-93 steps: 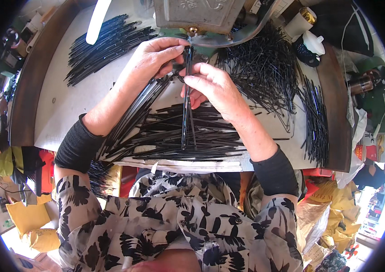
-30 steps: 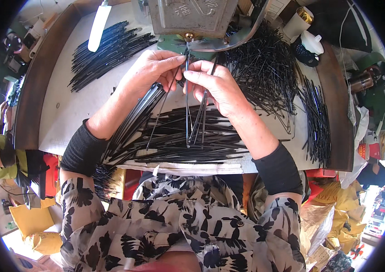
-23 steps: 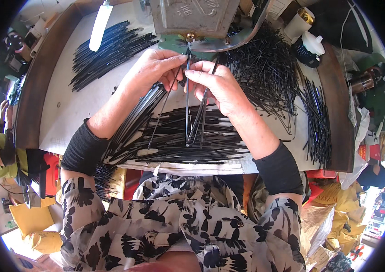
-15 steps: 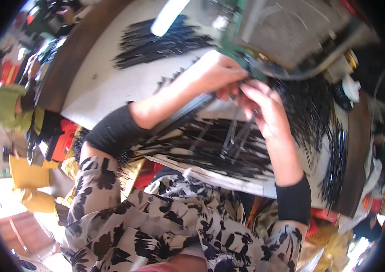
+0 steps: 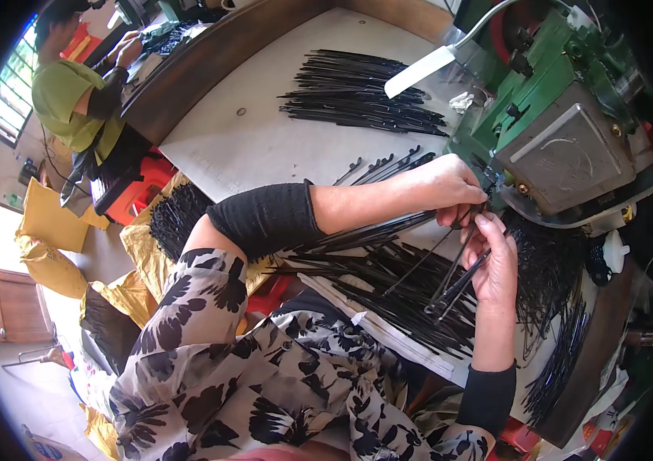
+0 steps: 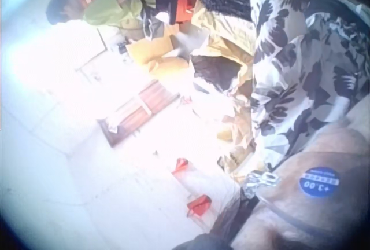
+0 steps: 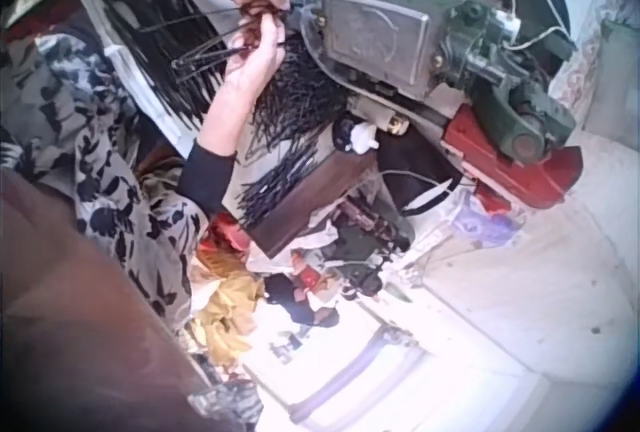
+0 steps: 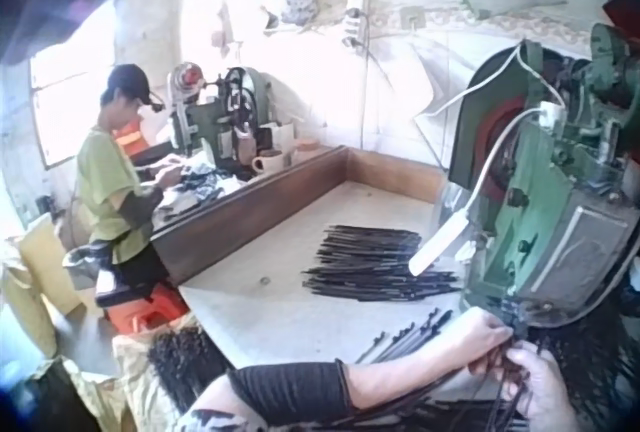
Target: The person aligns umbrella ribs and metal pins by hand, fastens them together using a riveting machine, and stacks the assembled ribs on the table.
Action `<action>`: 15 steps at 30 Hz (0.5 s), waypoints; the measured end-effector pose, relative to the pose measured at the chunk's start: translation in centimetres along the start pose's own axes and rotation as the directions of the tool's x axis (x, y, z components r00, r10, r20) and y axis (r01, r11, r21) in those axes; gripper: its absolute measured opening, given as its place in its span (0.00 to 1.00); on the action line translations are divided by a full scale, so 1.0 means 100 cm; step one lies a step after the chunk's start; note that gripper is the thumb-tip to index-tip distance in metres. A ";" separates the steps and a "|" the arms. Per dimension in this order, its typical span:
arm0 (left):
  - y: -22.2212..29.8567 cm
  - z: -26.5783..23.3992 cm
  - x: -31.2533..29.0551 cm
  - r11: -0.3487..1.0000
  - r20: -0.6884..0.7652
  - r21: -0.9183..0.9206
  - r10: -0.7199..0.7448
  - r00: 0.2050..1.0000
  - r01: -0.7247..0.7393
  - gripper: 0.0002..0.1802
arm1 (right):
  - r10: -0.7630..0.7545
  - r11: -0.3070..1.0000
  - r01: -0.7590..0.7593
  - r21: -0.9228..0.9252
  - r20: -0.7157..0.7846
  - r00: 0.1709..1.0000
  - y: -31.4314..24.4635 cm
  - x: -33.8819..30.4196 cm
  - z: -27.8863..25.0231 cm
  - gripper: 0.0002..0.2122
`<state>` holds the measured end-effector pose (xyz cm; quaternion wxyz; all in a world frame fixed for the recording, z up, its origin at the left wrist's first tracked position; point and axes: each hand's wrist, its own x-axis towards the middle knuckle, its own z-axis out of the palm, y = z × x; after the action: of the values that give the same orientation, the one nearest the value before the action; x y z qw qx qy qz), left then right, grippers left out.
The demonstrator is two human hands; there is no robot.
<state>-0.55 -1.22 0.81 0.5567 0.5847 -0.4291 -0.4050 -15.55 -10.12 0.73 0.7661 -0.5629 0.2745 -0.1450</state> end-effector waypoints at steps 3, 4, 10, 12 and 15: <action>-0.005 0.002 0.009 1.000 0.036 -0.011 0.001 0.999 -0.001 0.16 | -0.017 1.000 0.015 -0.021 -0.064 0.998 0.002 -0.001 -0.003 0.09; -0.004 0.003 0.010 1.000 0.015 -0.012 0.018 1.000 -0.018 0.16 | -0.021 1.000 0.020 -0.025 -0.068 0.997 0.001 -0.003 -0.001 0.09; 0.001 -0.005 0.003 0.992 -0.068 0.099 -0.072 0.995 0.079 0.17 | 0.007 0.997 -0.017 0.078 0.120 0.993 -0.001 0.004 0.001 0.09; 0.002 -0.007 0.006 0.993 -0.039 -0.044 -0.112 0.993 0.111 0.15 | -0.013 0.989 -0.020 0.146 0.216 0.976 -0.004 0.008 -0.004 0.10; 0.000 -0.006 0.008 0.978 0.015 -0.158 -0.134 0.991 0.134 0.13 | -0.026 0.996 0.009 0.087 0.198 0.980 -0.011 -0.006 -0.005 0.11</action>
<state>0.26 -1.81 0.86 0.5722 0.5652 -0.3562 -0.4757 -16.24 -10.59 1.75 0.8118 -0.5434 0.1851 -0.1064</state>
